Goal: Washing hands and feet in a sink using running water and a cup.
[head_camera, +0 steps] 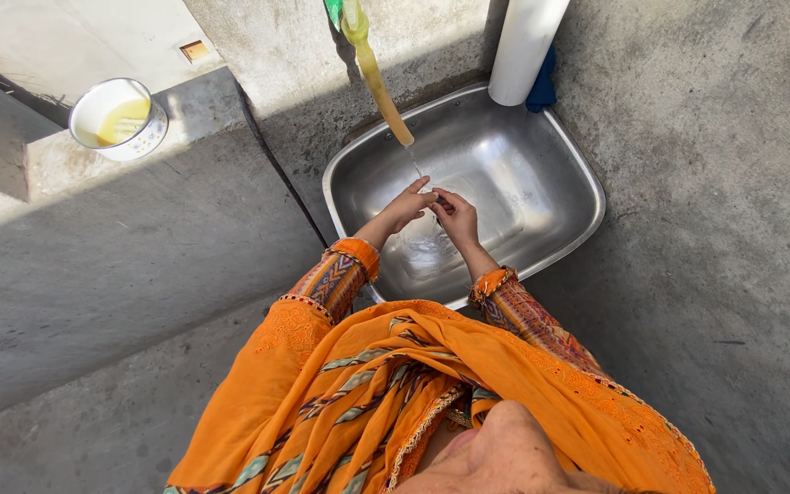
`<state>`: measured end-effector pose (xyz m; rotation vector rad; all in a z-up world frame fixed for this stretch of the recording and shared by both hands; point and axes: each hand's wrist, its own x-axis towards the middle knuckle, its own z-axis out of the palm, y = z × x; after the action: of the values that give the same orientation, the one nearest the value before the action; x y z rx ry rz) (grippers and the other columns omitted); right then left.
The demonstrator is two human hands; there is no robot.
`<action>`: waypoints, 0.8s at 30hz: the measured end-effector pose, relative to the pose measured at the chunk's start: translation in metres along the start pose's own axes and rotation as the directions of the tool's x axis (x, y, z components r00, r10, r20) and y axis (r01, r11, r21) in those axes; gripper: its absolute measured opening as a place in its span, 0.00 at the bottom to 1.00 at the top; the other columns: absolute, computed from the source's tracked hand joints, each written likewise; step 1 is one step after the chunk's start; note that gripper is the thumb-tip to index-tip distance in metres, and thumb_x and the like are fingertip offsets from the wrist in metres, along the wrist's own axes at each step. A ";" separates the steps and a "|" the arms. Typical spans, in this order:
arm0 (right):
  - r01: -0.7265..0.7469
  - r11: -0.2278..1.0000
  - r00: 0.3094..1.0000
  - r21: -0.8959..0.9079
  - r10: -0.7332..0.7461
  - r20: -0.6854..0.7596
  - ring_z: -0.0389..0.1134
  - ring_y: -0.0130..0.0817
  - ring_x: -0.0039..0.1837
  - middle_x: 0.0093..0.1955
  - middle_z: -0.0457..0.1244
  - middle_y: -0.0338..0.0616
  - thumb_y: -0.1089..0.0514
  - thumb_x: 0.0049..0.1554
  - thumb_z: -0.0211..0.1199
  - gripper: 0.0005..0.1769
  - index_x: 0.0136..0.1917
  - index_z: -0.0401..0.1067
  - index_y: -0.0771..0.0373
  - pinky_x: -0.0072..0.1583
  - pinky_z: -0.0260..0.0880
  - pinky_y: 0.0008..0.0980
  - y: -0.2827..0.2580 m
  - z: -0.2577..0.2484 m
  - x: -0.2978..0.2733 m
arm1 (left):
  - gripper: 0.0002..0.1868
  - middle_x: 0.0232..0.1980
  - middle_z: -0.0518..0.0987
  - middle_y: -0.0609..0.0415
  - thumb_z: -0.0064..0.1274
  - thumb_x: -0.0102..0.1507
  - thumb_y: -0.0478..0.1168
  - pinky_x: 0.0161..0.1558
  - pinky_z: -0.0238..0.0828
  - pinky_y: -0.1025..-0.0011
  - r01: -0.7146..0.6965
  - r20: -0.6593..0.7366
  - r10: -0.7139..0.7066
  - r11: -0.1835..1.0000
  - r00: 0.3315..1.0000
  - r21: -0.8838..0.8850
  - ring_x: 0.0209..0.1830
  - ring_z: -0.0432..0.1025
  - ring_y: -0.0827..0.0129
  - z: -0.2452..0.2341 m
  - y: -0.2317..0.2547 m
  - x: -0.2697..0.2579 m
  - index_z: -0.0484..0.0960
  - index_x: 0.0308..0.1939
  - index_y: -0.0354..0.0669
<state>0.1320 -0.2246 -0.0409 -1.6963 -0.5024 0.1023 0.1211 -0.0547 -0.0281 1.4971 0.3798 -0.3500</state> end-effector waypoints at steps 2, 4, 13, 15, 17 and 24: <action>0.040 0.998 0.999 -0.049 -0.042 -0.026 0.73 0.28 0.49 0.51 0.70 0.44 0.63 0.57 0.70 0.24 0.67 0.75 0.55 0.52 0.75 0.27 0.002 -0.005 0.002 | 0.48 0.73 0.64 0.42 0.56 0.65 0.50 0.71 0.58 0.56 -0.056 -0.035 0.062 0.987 0.997 0.147 0.75 0.61 0.56 -0.012 -0.009 0.001 0.45 0.81 0.51; 0.075 0.992 0.995 -0.099 -0.081 -0.053 0.73 0.30 0.50 0.53 0.70 0.45 0.66 0.56 0.69 0.25 0.66 0.76 0.54 0.52 0.76 0.28 -0.006 -0.009 0.002 | 0.52 0.77 0.59 0.36 0.59 0.65 0.54 0.76 0.55 0.54 -0.102 -0.058 0.124 0.950 0.991 0.294 0.79 0.56 0.51 -0.026 -0.008 -0.014 0.42 0.83 0.50; -0.170 0.950 0.976 -0.262 0.200 0.091 0.75 0.34 0.50 0.51 0.71 0.42 0.66 0.50 0.72 0.23 0.59 0.77 0.54 0.51 0.73 0.30 0.065 -0.001 0.005 | 0.45 0.83 0.46 0.38 0.58 0.59 0.43 0.77 0.27 0.45 0.302 -0.271 0.485 0.014 0.832 0.953 0.84 0.34 0.43 -0.092 -0.015 -0.081 0.59 0.79 0.49; -0.150 0.920 0.928 -0.362 0.258 0.270 0.74 0.33 0.51 0.50 0.73 0.42 0.66 0.48 0.74 0.20 0.55 0.81 0.55 0.52 0.72 0.30 0.060 0.001 0.002 | 0.38 0.85 0.44 0.44 0.53 0.62 0.37 0.79 0.27 0.46 0.309 -0.210 0.577 -0.078 0.789 0.948 0.85 0.34 0.46 -0.093 -0.032 -0.071 0.60 0.77 0.54; -0.236 0.933 0.886 -0.273 0.322 0.334 0.74 0.34 0.52 0.50 0.73 0.43 0.66 0.48 0.72 0.19 0.55 0.80 0.58 0.53 0.73 0.30 0.064 0.006 -0.001 | 0.38 0.85 0.44 0.43 0.52 0.62 0.36 0.78 0.28 0.46 0.303 -0.231 0.597 -0.022 0.769 0.953 0.85 0.34 0.46 -0.091 -0.030 -0.077 0.60 0.77 0.52; -0.767 0.539 0.640 0.348 0.616 0.458 0.74 0.43 0.55 0.54 0.69 0.51 0.66 0.59 0.60 0.18 0.62 0.70 0.76 0.59 0.76 0.34 0.071 0.032 0.001 | 0.39 0.80 0.50 0.42 0.54 0.59 0.38 0.75 0.37 0.44 0.231 -0.441 0.632 0.389 0.637 0.892 0.82 0.41 0.43 -0.075 -0.017 -0.111 0.63 0.76 0.47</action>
<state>0.1414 -0.2018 -0.1153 -1.2376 0.0634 1.0153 0.0123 0.0186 0.0040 2.8109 0.6813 0.4763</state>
